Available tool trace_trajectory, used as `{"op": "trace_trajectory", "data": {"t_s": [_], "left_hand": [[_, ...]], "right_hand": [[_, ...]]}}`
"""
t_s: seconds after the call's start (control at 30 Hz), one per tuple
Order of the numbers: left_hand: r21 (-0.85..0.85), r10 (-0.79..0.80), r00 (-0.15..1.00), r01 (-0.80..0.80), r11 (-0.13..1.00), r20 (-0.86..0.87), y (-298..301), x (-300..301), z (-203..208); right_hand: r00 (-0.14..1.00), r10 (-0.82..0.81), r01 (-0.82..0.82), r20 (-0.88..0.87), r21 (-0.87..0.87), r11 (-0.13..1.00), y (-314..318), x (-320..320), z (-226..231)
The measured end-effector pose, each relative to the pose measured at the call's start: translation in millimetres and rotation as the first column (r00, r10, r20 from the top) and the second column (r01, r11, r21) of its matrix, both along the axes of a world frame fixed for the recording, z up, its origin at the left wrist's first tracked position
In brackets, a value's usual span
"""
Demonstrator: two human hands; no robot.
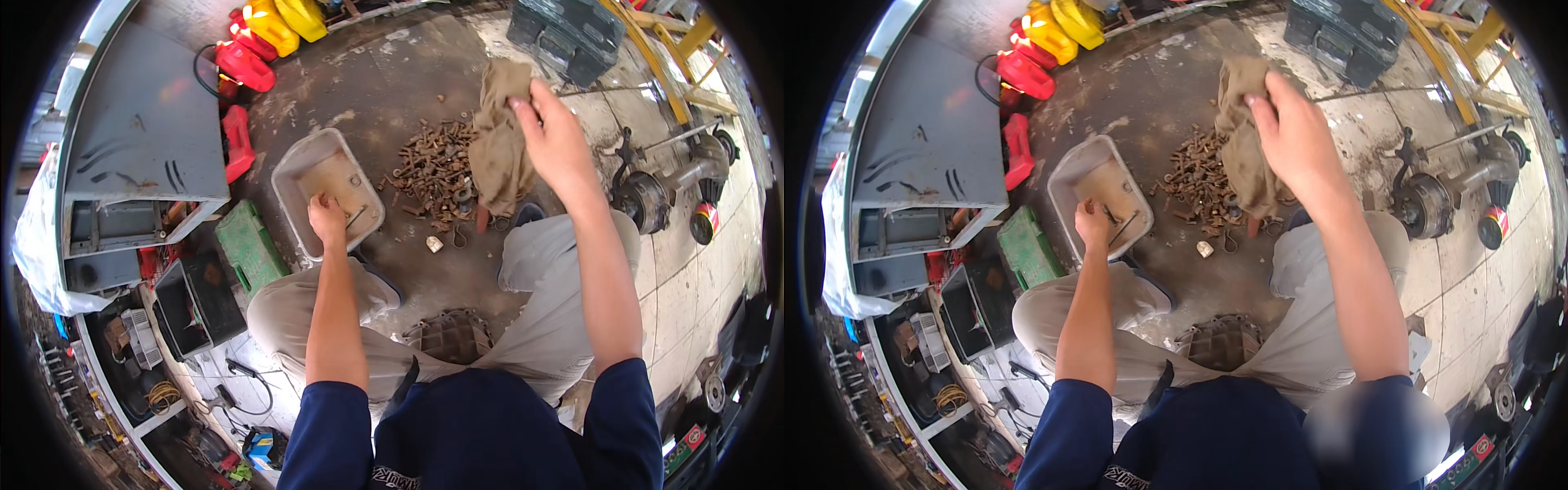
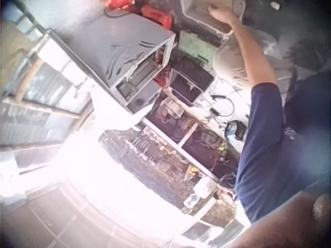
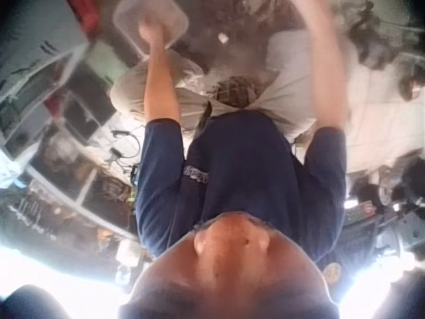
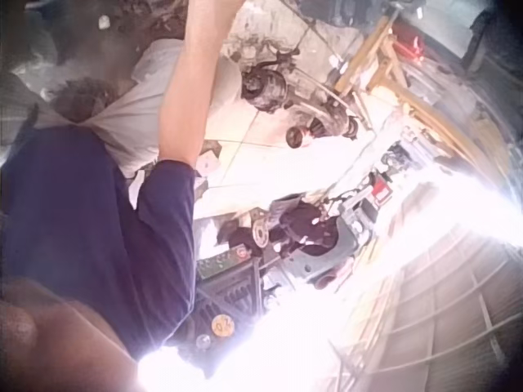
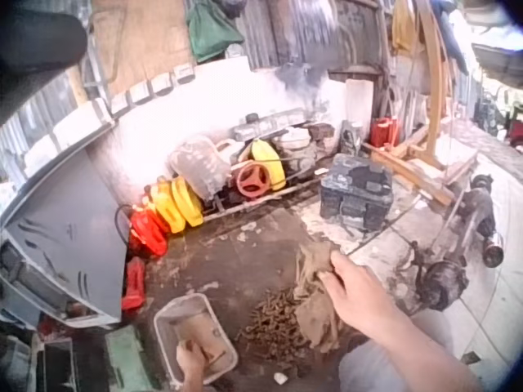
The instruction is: The person sits on the floor and cleans a pile of rusty screws and bolts using a rag. They pick up individual pieces, wipe them, and place them back into the pile or a nearby container.
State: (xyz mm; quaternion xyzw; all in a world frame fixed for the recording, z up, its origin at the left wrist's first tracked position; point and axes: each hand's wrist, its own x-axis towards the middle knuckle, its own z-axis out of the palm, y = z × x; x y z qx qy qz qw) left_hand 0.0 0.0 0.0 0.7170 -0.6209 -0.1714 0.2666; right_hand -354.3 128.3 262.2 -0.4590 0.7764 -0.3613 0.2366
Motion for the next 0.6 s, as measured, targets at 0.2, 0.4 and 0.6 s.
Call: {"op": "trace_trajectory", "data": {"t_s": [0.2, 0.4, 0.6], "left_hand": [[-0.092, -0.486, 0.871, 0.479, 0.873, -0.074, 46.9, -107.9, 6.8], [0.220, -0.706, 0.700, 0.710, 0.669, -0.110, 81.3, -160.0, -45.3], [0.440, -0.588, 0.809, 0.534, 0.722, -0.015, 96.3, -195.1, -77.6]], "right_hand": [[0.987, -0.018, 0.100, 0.163, -0.514, 0.852, -9.5, -25.2, -0.7], [0.951, -0.004, 0.181, 0.308, -0.547, 0.817, -13.9, -23.9, 1.6], [0.787, -0.144, 0.470, 0.600, -0.431, 0.770, -12.2, -29.8, 10.7]]}}
